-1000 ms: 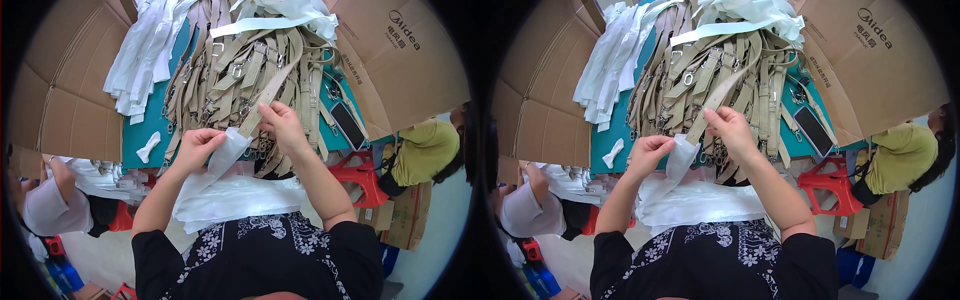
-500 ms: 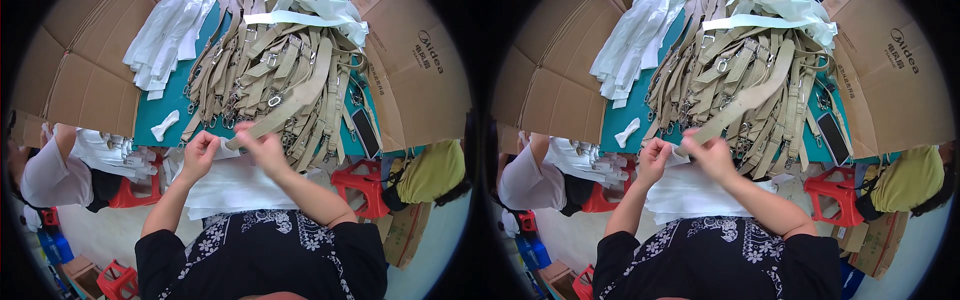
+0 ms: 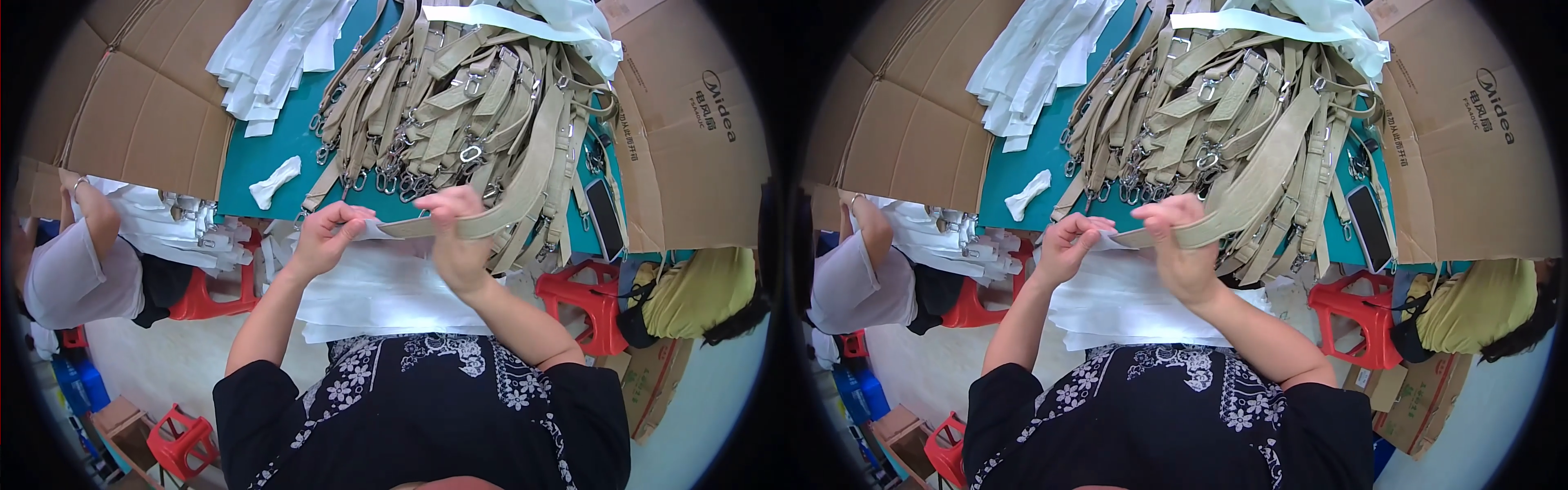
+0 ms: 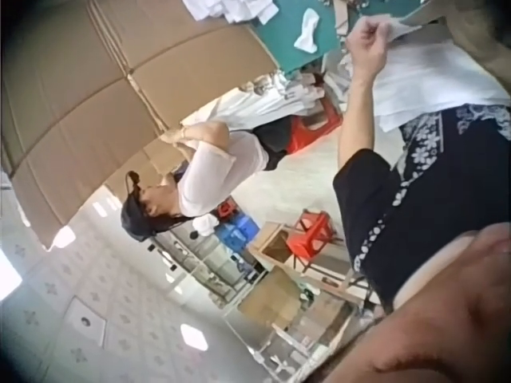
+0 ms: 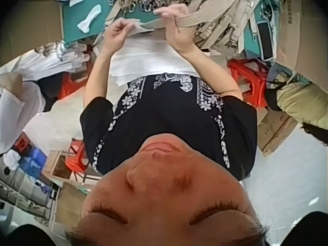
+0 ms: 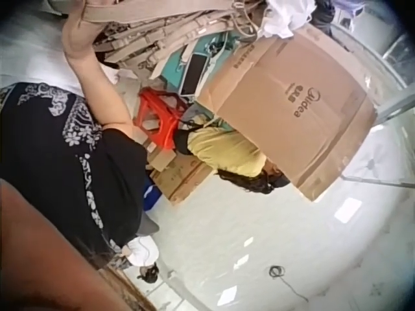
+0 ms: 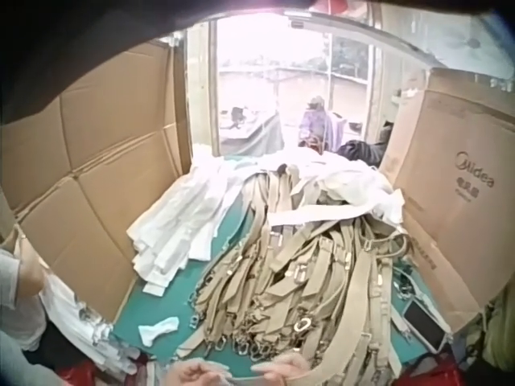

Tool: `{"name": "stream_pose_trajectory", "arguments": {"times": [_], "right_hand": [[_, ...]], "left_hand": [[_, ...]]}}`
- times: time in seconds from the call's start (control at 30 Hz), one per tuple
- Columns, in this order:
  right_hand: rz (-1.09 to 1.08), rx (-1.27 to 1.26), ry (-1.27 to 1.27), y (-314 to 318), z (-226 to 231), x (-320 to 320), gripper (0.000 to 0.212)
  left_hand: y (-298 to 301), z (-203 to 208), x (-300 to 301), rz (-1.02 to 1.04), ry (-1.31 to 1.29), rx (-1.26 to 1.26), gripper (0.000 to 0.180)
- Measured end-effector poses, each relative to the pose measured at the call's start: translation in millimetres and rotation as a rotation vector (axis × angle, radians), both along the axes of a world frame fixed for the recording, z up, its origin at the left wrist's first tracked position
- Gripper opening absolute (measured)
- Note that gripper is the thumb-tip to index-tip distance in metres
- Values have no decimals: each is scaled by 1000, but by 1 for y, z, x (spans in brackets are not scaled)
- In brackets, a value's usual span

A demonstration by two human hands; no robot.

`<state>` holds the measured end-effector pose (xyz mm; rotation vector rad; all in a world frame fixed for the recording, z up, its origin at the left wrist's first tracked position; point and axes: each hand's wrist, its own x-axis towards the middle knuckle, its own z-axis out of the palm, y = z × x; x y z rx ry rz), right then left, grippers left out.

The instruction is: Picking fabric straps with buckles from a pile and inserting them into individual plastic bags.

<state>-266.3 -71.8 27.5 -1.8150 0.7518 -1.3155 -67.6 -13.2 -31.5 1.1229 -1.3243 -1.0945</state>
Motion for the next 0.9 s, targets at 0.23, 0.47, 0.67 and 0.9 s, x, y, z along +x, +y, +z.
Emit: {"name": "stream_pose_trajectory", "arguments": {"times": [0.23, 0.47, 0.67, 0.9], "right_hand": [[223, 288, 26, 5, -24, 5, 38], [10, 667, -415, -6, 1, -20, 36], [-35, 225, -196, 13, -14, 1, 23], [51, 234, -61, 15, -7, 4, 31]], "left_hand": [[0, -7, 6, 5, -19, -22, 11], [2, -5, 3, 22, -15, 121, 14], [-2, 6, -8, 48, 30, 94, 15], [-3, 18, -21, 143, 26, 37, 12]]}}
